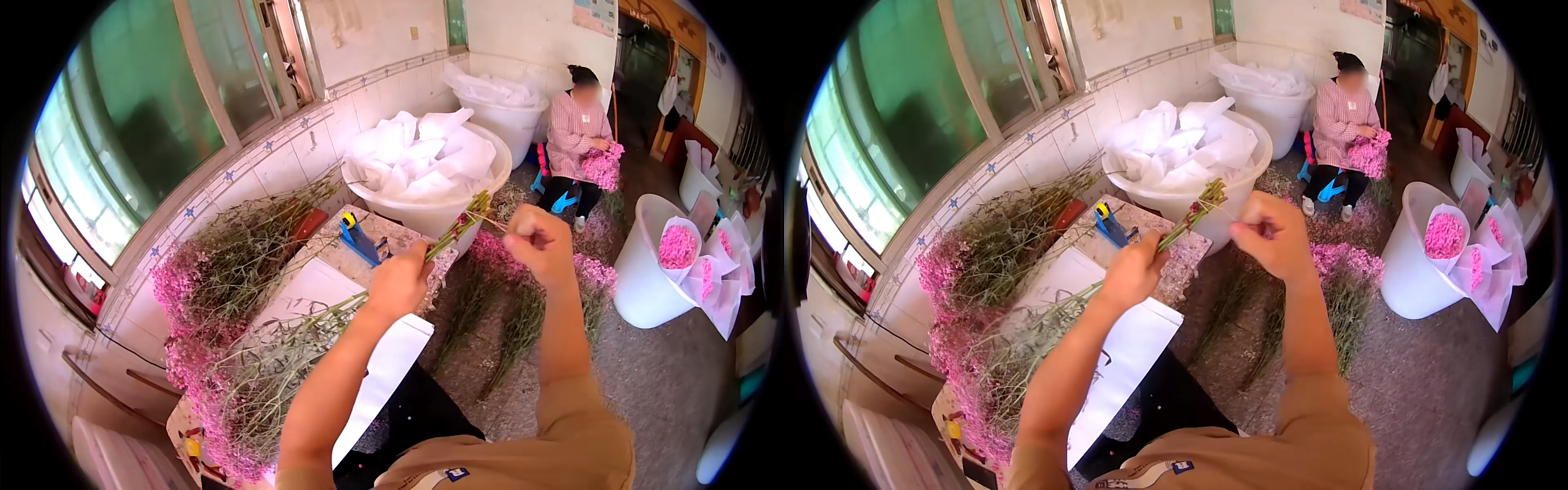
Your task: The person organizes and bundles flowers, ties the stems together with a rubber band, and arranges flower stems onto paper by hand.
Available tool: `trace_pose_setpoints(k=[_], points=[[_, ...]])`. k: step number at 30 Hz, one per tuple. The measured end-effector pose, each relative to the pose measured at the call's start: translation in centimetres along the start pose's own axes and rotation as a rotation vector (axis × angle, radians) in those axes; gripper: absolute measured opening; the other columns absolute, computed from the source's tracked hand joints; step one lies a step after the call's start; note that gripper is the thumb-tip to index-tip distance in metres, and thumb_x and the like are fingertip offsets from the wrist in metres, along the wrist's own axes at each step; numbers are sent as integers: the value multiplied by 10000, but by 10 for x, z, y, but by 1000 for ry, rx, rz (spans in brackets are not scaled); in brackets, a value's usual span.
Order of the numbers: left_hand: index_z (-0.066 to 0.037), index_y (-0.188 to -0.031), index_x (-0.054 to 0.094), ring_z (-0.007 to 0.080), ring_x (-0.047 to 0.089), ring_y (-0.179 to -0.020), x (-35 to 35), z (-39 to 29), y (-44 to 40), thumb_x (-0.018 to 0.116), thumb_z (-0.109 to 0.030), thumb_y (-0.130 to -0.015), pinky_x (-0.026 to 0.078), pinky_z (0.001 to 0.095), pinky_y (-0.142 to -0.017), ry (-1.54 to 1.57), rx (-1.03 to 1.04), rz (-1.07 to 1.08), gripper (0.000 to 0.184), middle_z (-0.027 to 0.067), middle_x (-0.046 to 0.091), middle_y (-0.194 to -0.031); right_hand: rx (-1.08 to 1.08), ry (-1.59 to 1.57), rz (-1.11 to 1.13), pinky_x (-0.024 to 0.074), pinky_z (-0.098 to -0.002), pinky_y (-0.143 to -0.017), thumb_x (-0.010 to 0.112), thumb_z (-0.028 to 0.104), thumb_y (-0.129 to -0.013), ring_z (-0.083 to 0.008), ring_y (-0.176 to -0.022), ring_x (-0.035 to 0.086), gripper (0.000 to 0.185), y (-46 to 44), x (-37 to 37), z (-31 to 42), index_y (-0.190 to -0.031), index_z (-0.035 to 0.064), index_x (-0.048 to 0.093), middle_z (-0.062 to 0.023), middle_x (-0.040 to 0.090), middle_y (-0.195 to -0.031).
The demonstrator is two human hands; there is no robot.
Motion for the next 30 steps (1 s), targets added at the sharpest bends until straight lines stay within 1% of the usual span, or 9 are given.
trace_pose_setpoints(k=[3,6,13,16,19,21,23,24,30], points=[[-57,-1192,582,455,652,-896,-17,-8,2,662,-176,-944,486,516,-751,73,-24,58,287,251,670,-895,108,-307,-372,473,-265,-659,626,-43,-853,-125,-747,567,246,18,-12,-41,-699,65,468,-63,595,-838],[-63,-1251,574,459,643,-891,-13,-12,2,661,-175,-947,480,507,-746,60,11,88,335,260,662,-883,377,-751,-407,616,-489,-864,587,28,-891,-309,-1058,703,167,17,-15,-66,-749,78,513,-181,700,-1065],[-64,-1216,575,465,647,-873,-2,-11,9,649,-184,-954,488,523,-741,84,-4,111,297,260,663,-866,372,-1436,-392,581,-500,-969,585,35,-907,-342,-1084,687,62,26,2,-140,-959,19,615,-186,716,-1010],[-74,-1233,580,470,655,-845,10,-12,12,642,-180,-955,501,539,-731,10,15,87,304,258,671,-866,453,-1255,-765,553,-497,-1025,595,42,-915,-347,-1126,661,56,12,-7,-145,-951,4,613,-210,686,-1112],[-68,-1219,583,473,660,-824,28,-16,18,637,-176,-955,511,558,-726,26,96,-7,290,263,675,-865,458,-1224,-589,512,-528,-1078,586,43,-911,-402,-1172,628,93,-26,-13,-108,-938,-45,594,-229,651,-1148],[-53,-1213,579,476,659,-849,31,-17,17,639,-170,-953,507,548,-732,-20,-36,82,291,270,671,-871,443,-1165,-551,602,-454,-892,604,50,-909,-362,-1010,690,60,-29,-22,-84,-891,2,573,-189,661,-1023],[-51,-1205,579,474,658,-860,30,-2,8,641,-166,-951,503,543,-733,18,-9,59,286,269,671,-873,122,-1074,-63,565,-355,-613,609,59,-923,-269,-732,676,109,-24,-32,-48,-840,47,538,-140,626,-863],[-49,-1198,579,472,657,-871,27,4,3,642,-163,-950,498,538,-734,58,16,36,280,268,671,-875,31,-1004,-139,436,-311,-466,621,91,-941,-187,-538,554,174,-19,-33,-30,-804,77,514,-93,564,-752],[-65,-1163,576,459,656,-879,-1,0,-1,640,-182,-951,489,543,-737,-8,-36,41,251,251,678,-877,322,-814,-611,332,-263,-420,645,106,-948,-136,-511,512,98,34,-20,-93,-883,91,573,-76,593,-794]])
Point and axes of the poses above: each hand's wrist, its own y-axis away from the middle knuckle, its own x-axis out of the palm, z = x × y, the point moved 3 cm from there along -y, towards the middle knuckle
